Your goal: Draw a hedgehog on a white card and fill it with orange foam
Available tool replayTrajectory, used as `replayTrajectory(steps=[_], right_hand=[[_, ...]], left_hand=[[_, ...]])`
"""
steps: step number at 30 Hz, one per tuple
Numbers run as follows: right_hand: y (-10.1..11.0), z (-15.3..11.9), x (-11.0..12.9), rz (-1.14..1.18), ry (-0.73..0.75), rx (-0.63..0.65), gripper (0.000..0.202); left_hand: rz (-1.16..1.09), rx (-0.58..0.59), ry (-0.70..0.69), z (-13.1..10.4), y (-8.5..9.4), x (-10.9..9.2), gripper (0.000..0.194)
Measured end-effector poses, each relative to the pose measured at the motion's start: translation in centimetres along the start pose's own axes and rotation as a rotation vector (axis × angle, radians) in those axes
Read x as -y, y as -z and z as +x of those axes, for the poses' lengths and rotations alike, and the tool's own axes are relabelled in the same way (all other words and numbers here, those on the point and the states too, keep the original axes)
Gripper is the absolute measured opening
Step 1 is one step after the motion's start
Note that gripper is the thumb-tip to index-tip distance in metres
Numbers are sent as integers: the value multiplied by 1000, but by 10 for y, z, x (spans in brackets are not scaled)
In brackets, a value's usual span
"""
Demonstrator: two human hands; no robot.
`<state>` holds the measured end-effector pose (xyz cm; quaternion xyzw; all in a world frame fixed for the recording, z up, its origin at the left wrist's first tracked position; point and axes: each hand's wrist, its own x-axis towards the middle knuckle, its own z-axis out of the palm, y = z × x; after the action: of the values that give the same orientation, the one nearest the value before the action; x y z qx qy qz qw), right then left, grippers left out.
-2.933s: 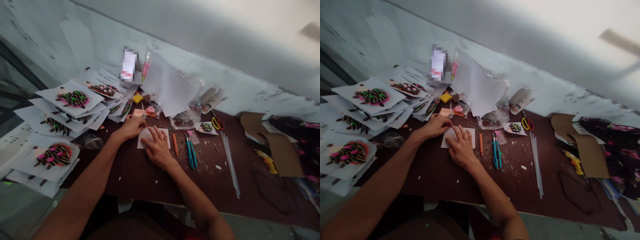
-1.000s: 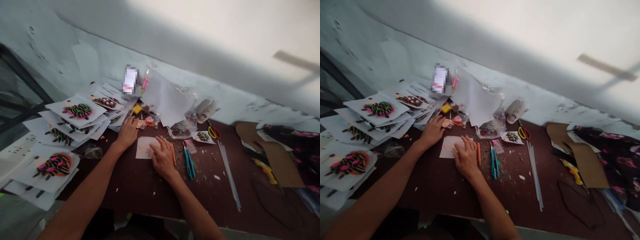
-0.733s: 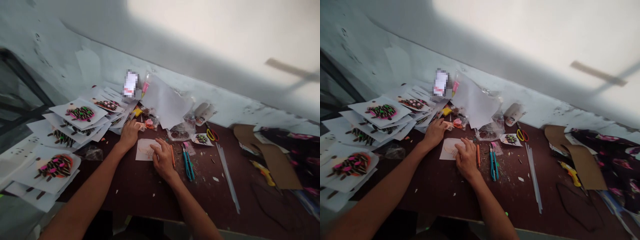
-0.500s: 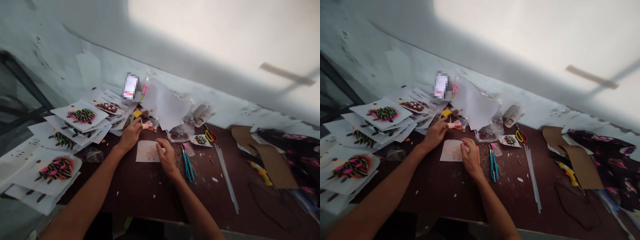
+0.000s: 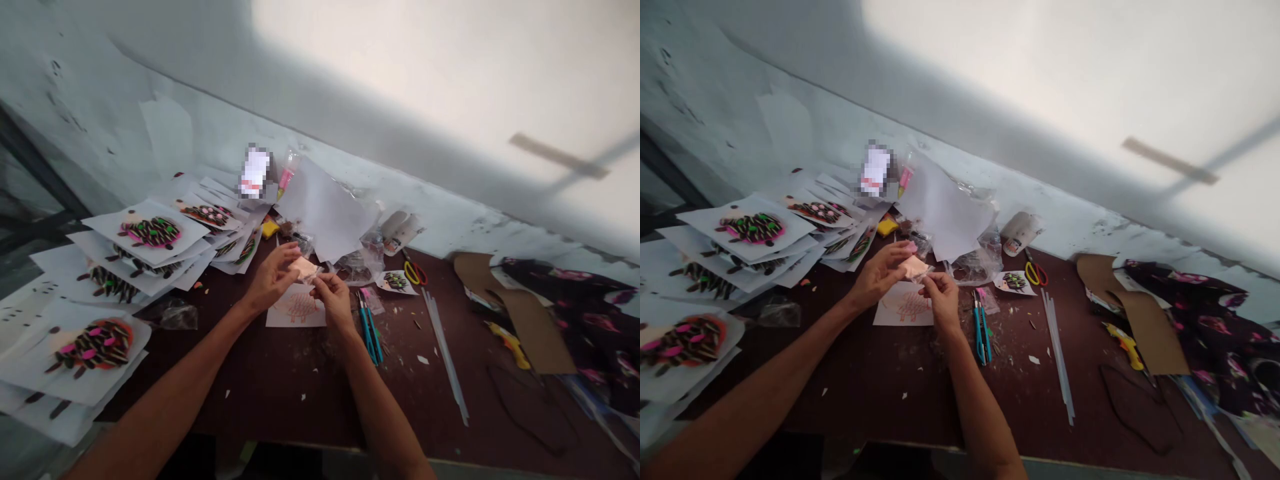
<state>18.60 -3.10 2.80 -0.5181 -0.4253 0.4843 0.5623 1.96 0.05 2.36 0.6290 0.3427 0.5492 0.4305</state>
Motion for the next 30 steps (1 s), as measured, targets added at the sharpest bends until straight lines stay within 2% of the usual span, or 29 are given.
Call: replayTrajectory(steps=[1,3,6,10,17,24,30], right_hand=[[0,-2,1,-7,10,21,29],[0,-6,3,-30,27,65,24],[0,-8,6,-73,43,90,23],[3,-8,6,-100,48,61,25],[2,-10,9,-142,80,88,20],[0,-11,7,-213,135,74,22],[-1,-17,7,-342,216,99,19]], left_hand=[[-76,-26,102,1,0,1,44],[-181,-1,293,3,2,2,56],[-269,84,417,5,8,2,52],[-300,96,428,4,11,-4,50],[-211,174,487,2,8,-11,38],[-60,187,407,3,9,-14,35],[-78,206,402,2,8,-13,33]])
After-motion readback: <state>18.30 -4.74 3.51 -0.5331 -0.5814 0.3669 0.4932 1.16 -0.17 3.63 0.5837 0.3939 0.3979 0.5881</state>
